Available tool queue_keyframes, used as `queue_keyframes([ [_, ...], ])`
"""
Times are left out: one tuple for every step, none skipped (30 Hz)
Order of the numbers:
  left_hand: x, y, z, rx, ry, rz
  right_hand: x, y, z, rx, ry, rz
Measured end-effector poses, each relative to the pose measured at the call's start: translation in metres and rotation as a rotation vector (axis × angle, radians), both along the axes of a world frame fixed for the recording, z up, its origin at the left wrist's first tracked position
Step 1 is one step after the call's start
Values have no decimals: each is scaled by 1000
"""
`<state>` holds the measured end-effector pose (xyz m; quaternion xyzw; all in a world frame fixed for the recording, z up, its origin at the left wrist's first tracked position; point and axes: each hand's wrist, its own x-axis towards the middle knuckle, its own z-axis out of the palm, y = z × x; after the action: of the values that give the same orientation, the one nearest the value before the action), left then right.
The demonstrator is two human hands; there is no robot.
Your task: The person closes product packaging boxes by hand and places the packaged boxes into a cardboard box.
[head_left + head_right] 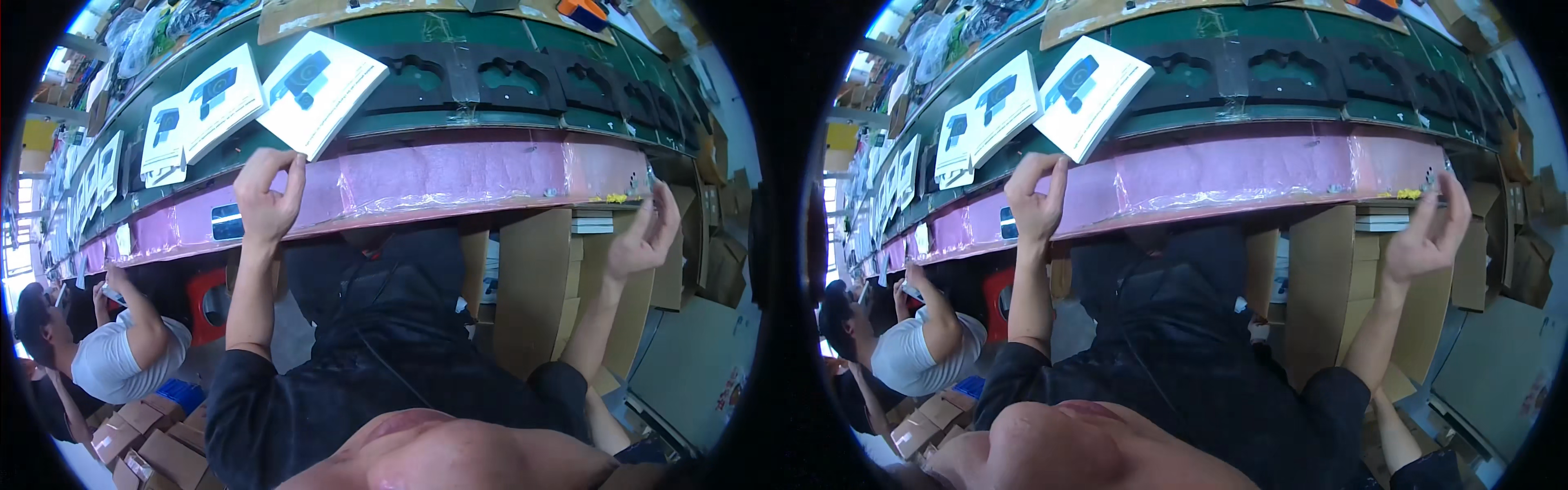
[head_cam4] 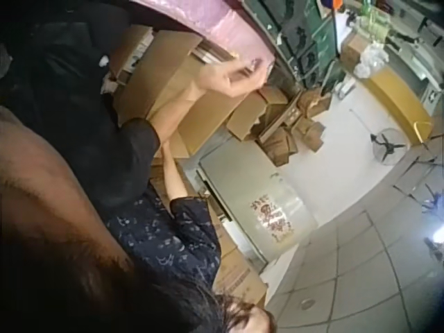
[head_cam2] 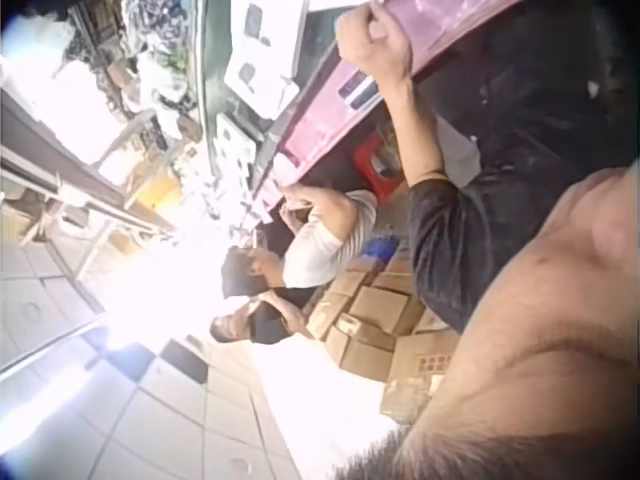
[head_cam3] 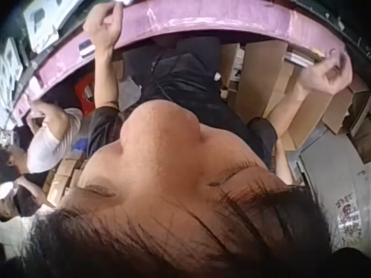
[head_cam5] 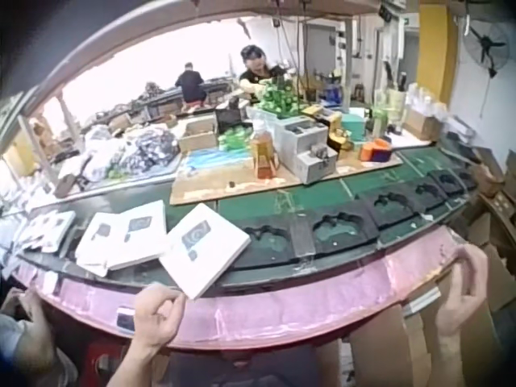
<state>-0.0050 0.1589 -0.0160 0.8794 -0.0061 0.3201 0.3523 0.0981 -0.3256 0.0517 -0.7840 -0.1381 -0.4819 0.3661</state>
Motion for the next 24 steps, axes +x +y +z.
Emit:
queue_keyframes([
  [6,4,6,92,-69,36,-3,23,3,-101,-18,91],
  [11,9,12,182,-137,65,-5,46,4,-92,10,198],
  [14,13,18,270,-33,94,-7,68,8,-91,42,297],
  [16,15,19,263,-36,99,-6,91,4,-73,195,399],
  [22,12,20,380,-33,77,-7,112,-5,-49,350,491],
  [32,8,21,490,-33,38,-8,132,-15,-18,484,569],
  [36,4,15,484,-38,39,-5,156,-30,12,616,670],
  [39,-1,4,533,-14,14,-2,178,-48,96,773,734],
  [42,-4,-5,584,8,-16,3,199,-72,207,868,810],
  [41,-3,-11,580,2,-15,5,219,-91,321,962,890],
  [41,-1,-17,569,-23,21,3,239,-102,376,1068,955],
  [44,-1,-20,554,-52,44,-1,256,-108,437,1173,1005],
  [43,-3,-18,551,-61,35,-7,272,-108,438,1165,995],
  [38,-9,-12,436,-136,5,-16,285,-107,549,1113,1025],
  [33,-16,-6,317,-209,-29,-23,294,-104,659,1055,1051],
  [30,-27,0,308,-218,-69,-30,297,-89,672,1037,1013],
  [26,-40,5,267,-270,-90,-35,298,-69,783,897,1151],
  [18,-53,10,218,-318,-97,-41,295,-49,872,755,1291],
  [10,-69,13,200,-324,-119,-48,289,-34,800,704,1262],
  [3,-85,16,171,-345,-141,-53,281,-25,727,656,1231],
  [-3,-99,21,144,-371,-166,-53,266,-20,717,678,1117],
  [-7,-106,27,164,-371,-249,-52,247,-20,785,730,1074],
  [-6,-109,28,137,-389,-390,-50,231,-15,841,699,1058],
  [-2,-116,29,105,-410,-545,-46,213,-10,896,658,1029],
])
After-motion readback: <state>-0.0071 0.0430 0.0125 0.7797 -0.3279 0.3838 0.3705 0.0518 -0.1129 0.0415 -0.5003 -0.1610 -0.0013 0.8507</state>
